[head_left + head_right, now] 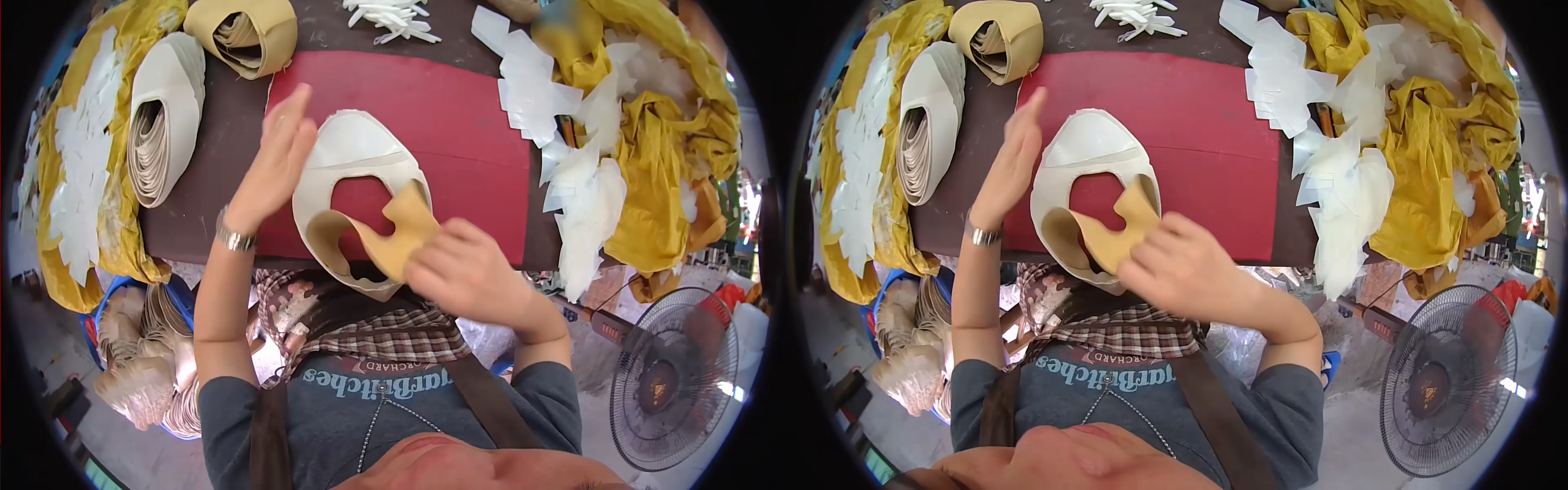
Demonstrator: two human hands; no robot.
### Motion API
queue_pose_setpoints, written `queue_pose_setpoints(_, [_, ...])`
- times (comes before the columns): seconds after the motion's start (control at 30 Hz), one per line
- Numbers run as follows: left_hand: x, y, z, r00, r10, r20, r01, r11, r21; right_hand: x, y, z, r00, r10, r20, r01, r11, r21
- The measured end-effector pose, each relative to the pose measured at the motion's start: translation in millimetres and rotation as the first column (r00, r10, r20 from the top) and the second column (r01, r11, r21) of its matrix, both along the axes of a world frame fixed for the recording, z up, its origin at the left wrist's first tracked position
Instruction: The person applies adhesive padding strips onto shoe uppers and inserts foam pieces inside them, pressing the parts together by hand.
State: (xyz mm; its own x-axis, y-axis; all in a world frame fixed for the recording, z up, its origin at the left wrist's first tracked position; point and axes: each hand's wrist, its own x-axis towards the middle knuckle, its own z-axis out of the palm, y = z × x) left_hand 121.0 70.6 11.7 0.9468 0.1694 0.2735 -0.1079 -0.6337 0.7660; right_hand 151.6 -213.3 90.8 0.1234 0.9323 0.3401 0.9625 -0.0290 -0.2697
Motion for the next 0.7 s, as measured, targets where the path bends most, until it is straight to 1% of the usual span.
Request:
queue_pose_setpoints(0.07, [-24, -23, 40, 0.978, -0.193, 0.073, 0.19, 0.981, 0.043, 14, 8, -2, 0.995, 0.031, -0.096, -0.035, 0.999, -0.041])
queue_pose_setpoints(0.1, [-34, -36, 54, 0.958, -0.285, 0.004, 0.285, 0.958, 0.012, 20, 12, -4, 0.988, 0.048, -0.15, -0.057, 0.997, -0.06])
queue_pose_setpoints(0.17, [-50, -43, 60, 0.886, -0.437, -0.157, 0.444, 0.896, 0.01, 31, 28, 5, 0.986, -0.065, -0.153, 0.068, 0.998, 0.014])
queue_pose_setpoints(0.2, [-56, -42, 54, 0.836, -0.487, -0.252, 0.512, 0.858, 0.04, 38, 36, 8, 0.981, -0.115, -0.154, 0.125, 0.991, 0.054])
queue_pose_setpoints(0.23, [-60, -40, 51, 0.777, -0.525, -0.347, 0.578, 0.813, 0.063, 47, 40, 0, 0.965, -0.18, -0.193, 0.177, 0.984, -0.035])
queue_pose_setpoints(0.27, [-60, -39, 51, 0.798, -0.56, -0.221, 0.588, 0.805, 0.084, 57, 43, -9, 0.941, -0.25, -0.227, 0.227, 0.966, -0.125])
queue_pose_setpoints(0.33, [-56, -39, 53, 0.783, -0.621, 0.034, 0.613, 0.78, 0.13, 73, 53, -15, 0.915, -0.073, -0.397, -0.013, 0.978, -0.21])
queue_pose_setpoints(0.37, [-51, -35, 57, 0.773, -0.632, 0.046, 0.622, 0.771, 0.139, 79, 59, -16, 0.815, 0.021, -0.579, -0.187, 0.955, -0.229])
queue_pose_setpoints(0.4, [-46, -31, 56, 0.789, -0.614, 0.005, 0.614, 0.789, -0.012, 81, 64, -18, 0.672, 0.093, -0.735, -0.358, 0.909, -0.212])
queue_pose_setpoints(0.43, [-40, -26, 50, 0.8, -0.599, -0.037, 0.587, 0.794, -0.161, 80, 67, -26, 0.6, 0.06, -0.798, -0.331, 0.927, -0.179])
queue_pose_setpoints(0.47, [-34, -22, 44, 0.806, -0.586, -0.079, 0.54, 0.784, -0.306, 82, 68, -32, 0.599, -0.078, -0.797, -0.23, 0.937, -0.265])
queue_pose_setpoints(0.5, [-27, -15, 37, 0.832, -0.54, -0.125, 0.45, 0.79, -0.416, 87, 68, -38, 0.583, -0.217, -0.783, -0.129, 0.927, -0.353])
queue_pose_setpoints(0.53, [-20, -8, 33, 0.818, -0.489, -0.305, 0.279, 0.799, -0.533, 91, 68, -45, 0.554, -0.351, -0.755, -0.029, 0.898, -0.439])
queue_pose_setpoints(0.57, [-16, -11, 26, 0.868, -0.387, -0.312, 0.13, 0.782, -0.609, 90, 68, -57, 0.568, -0.34, -0.749, 0.075, 0.928, -0.364])
queue_pose_setpoints(0.6, [-12, -15, 18, 0.901, -0.282, -0.33, -0.017, 0.736, -0.677, 85, 67, -71, 0.582, -0.33, -0.743, 0.176, 0.944, -0.281])
queue_pose_setpoints(0.63, [-9, -18, 8, 0.928, -0.201, -0.313, -0.055, 0.757, -0.651, 80, 67, -76, 0.594, -0.32, -0.738, 0.27, 0.943, -0.192])
queue_pose_setpoints(0.7, [-8, -22, -7, 0.961, -0.038, -0.275, -0.141, 0.786, -0.602, 76, 69, -77, 0.441, -0.446, -0.779, 0.389, 0.877, -0.282])
